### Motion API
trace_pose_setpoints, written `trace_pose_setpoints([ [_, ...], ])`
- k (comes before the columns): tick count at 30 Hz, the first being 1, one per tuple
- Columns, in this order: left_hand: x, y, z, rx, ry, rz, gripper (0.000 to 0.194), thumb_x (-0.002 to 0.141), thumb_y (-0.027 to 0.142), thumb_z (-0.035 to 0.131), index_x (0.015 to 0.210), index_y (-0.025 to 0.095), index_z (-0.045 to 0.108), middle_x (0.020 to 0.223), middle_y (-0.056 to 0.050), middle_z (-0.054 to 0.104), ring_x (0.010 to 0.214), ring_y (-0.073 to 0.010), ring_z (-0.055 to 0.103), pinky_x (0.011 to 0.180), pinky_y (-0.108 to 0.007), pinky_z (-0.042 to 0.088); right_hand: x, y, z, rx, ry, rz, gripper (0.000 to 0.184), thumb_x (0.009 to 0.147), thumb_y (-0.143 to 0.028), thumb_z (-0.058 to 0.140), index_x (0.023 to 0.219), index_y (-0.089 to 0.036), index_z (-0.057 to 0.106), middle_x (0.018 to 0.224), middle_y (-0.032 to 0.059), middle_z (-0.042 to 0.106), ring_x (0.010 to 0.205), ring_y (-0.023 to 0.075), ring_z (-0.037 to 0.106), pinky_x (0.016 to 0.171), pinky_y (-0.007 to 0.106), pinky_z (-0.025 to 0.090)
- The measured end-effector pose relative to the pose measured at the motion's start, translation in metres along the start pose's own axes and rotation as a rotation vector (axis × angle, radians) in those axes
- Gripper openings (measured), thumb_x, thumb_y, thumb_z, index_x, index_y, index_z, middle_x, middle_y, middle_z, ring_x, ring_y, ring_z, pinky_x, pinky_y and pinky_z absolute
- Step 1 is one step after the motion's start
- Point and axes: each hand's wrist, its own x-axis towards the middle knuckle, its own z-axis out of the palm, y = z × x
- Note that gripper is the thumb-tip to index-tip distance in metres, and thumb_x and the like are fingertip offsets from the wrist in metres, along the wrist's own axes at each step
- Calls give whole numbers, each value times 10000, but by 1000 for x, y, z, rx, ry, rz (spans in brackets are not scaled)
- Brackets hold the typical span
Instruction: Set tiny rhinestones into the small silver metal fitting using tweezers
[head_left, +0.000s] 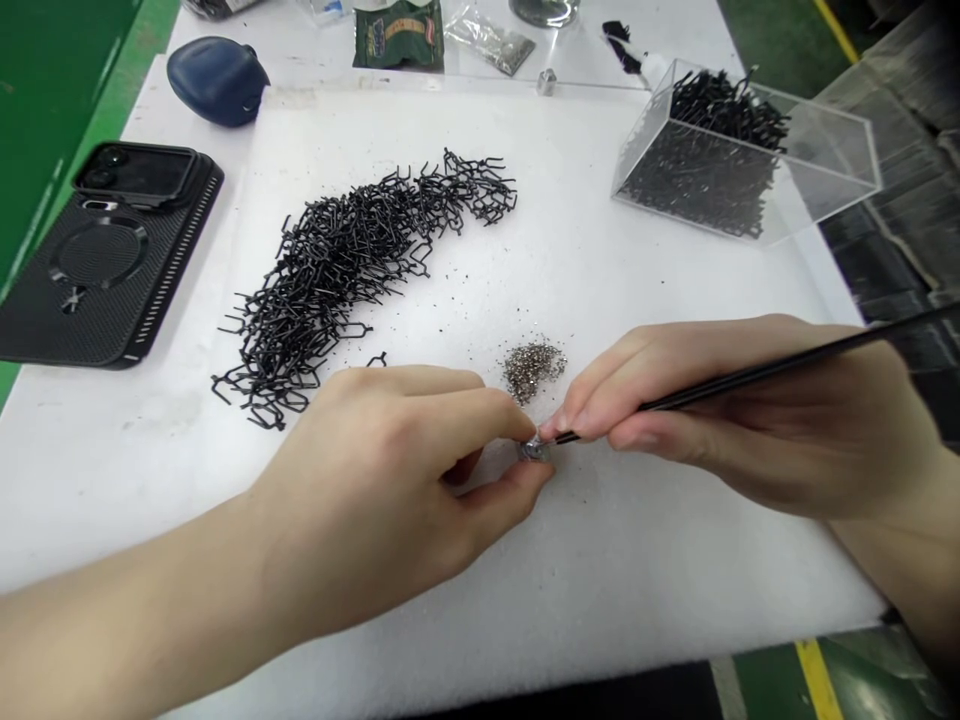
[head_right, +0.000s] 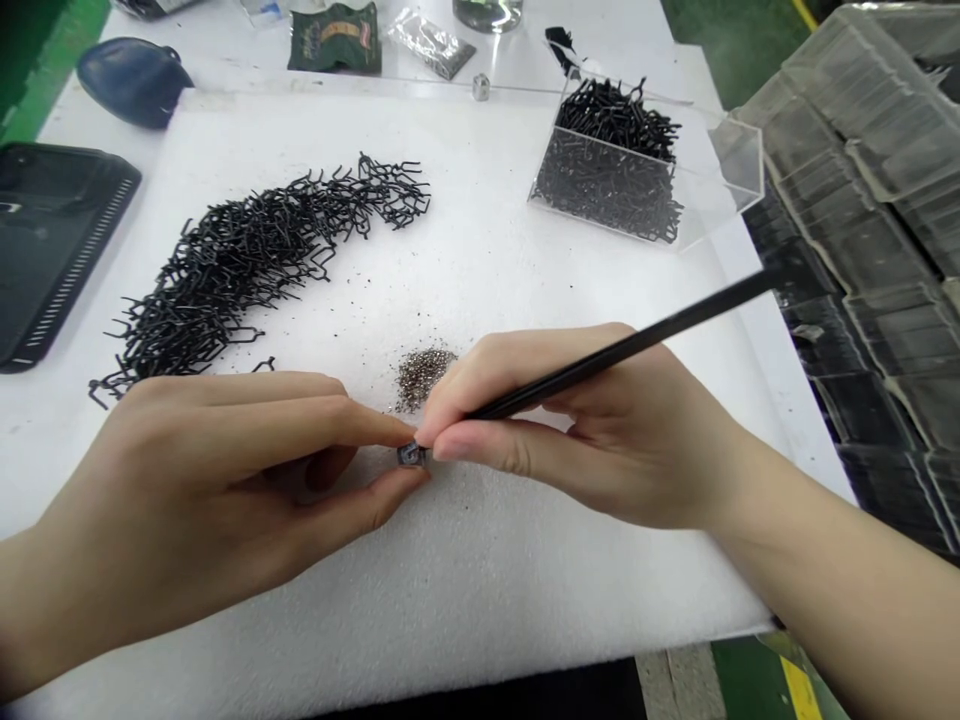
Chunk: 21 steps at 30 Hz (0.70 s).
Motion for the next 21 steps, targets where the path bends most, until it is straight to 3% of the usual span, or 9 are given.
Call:
trace_pose_setpoints([
  [16,-2,0,-2,-10,-10,2,105,980,160,812,879,180,833,664,87,646,517,-45,502,511,-213,372,1,-2,0,-46,-3,-7,170,994,-81,848,1059,-233,891,991,28,894,949,201,879,861,286,741],
  [21,0,-1,1,-32,38,25,156,1000,178,759,858,187,826,639,85,634,484,-44,458,499,-225,367,1,-1,2,-12,0,-10,156,986,-69,858,1060,-205,874,995,32,895,959,191,875,880,271,729],
])
